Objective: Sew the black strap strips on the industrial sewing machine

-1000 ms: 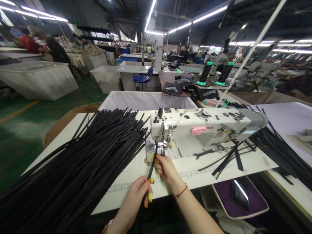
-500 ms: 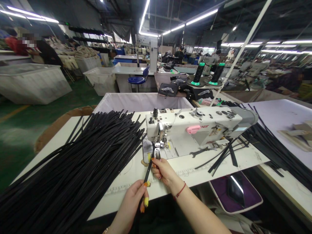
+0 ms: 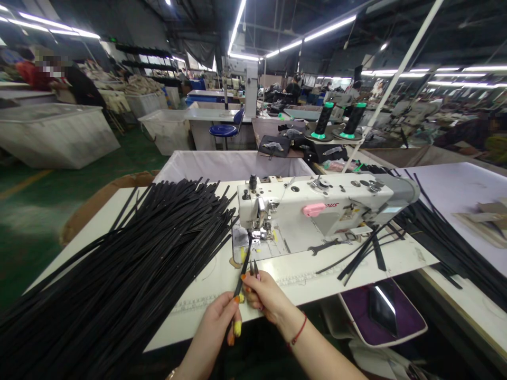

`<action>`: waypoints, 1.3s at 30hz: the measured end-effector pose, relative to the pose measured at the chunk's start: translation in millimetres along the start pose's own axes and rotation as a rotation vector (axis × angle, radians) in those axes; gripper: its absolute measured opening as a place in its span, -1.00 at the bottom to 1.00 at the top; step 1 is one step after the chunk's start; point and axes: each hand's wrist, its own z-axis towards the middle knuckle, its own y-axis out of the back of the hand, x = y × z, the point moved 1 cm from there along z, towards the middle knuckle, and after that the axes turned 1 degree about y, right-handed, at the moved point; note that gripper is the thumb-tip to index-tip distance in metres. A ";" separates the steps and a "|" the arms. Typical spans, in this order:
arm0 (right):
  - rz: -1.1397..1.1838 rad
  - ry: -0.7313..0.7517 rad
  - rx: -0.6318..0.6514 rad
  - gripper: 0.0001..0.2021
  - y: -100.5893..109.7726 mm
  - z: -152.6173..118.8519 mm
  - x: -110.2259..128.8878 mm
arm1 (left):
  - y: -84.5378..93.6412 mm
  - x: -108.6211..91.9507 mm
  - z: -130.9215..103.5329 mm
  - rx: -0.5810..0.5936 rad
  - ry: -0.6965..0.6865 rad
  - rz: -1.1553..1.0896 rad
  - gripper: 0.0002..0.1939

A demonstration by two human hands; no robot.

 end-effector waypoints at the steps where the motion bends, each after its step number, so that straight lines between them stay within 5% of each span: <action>1: 0.000 0.001 0.003 -0.65 0.2 -1.1 -0.6 | -0.1 0.1 -0.7 0.001 0.001 0.002 -0.57; 21: -0.025 -0.022 0.032 -0.64 -22.9 -36.9 -12.7 | 0.1 -4.9 -35.6 0.008 -0.020 0.040 -0.57; 39: 0.008 0.005 0.133 -0.64 -41.6 -90.9 -15.9 | -7.7 -12.4 -109.4 0.079 -0.036 0.019 -0.57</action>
